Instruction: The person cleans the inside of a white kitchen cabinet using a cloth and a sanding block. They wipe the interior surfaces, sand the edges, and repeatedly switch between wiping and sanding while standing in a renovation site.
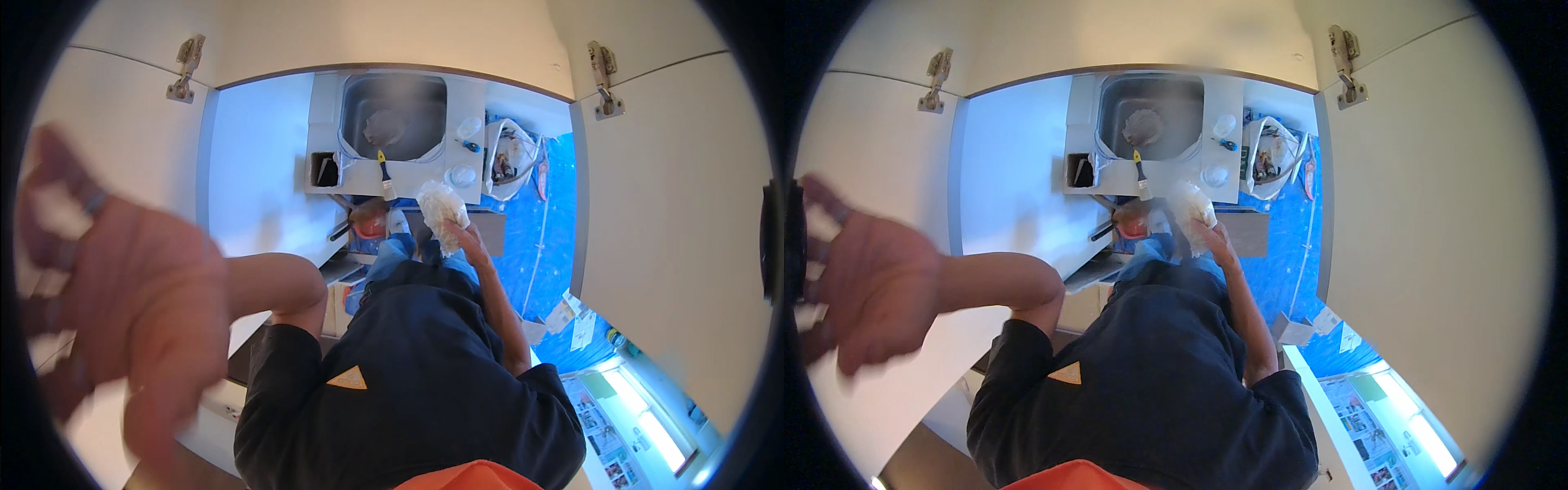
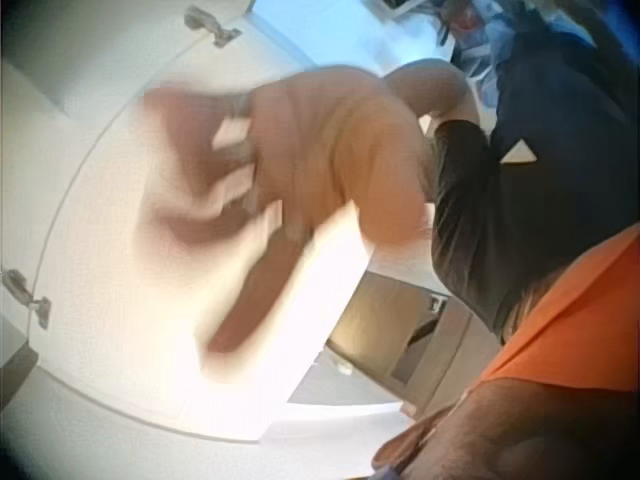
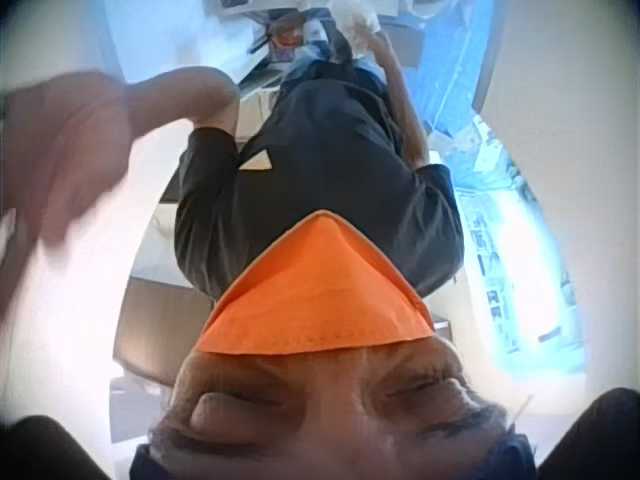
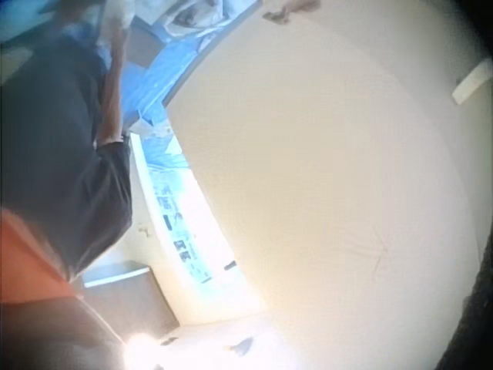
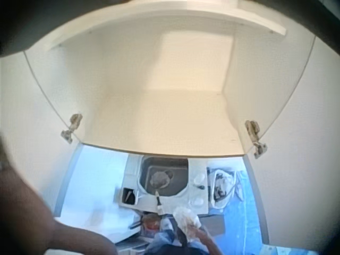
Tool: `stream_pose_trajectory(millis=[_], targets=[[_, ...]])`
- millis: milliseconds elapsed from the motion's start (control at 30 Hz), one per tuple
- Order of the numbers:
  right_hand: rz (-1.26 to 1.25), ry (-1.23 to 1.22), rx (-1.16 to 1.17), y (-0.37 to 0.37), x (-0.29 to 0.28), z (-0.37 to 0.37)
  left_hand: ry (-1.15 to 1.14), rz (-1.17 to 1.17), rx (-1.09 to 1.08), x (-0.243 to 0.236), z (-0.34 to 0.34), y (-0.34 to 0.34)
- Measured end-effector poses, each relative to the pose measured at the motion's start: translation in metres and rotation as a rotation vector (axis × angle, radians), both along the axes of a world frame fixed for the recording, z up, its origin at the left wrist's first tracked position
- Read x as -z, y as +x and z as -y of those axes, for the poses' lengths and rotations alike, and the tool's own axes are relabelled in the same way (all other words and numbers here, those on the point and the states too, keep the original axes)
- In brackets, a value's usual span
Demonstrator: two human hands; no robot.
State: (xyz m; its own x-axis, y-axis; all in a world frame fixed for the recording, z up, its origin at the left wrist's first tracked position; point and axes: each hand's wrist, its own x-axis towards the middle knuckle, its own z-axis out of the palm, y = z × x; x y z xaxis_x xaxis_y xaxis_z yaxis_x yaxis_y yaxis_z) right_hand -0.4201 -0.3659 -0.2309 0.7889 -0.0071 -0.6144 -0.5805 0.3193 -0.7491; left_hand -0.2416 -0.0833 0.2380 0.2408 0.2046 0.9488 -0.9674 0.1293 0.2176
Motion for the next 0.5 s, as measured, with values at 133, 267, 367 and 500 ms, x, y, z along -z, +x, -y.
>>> stream_pose_trajectory(millis=[133, 267, 367, 500], targets=[[-0.048, -0.096, -0.057, 0.009, 0.017, 0.016, 0.262, -0.443, -0.052, 0.124, 0.011, 0.008], [-0.097, -0.071, -0.128, 0.029, 0.053, 0.021, 0.550, -1.128, -0.087, 0.254, 0.015, -0.041], [-0.131, 0.007, -0.097, 0.046, 0.091, 0.019, 0.547, -1.537, 0.021, 0.336, 0.014, -0.090], [-0.186, -0.029, -0.046, 0.052, 0.146, 0.020, 0.691, -1.537, -0.052, 0.418, 0.006, -0.147]])
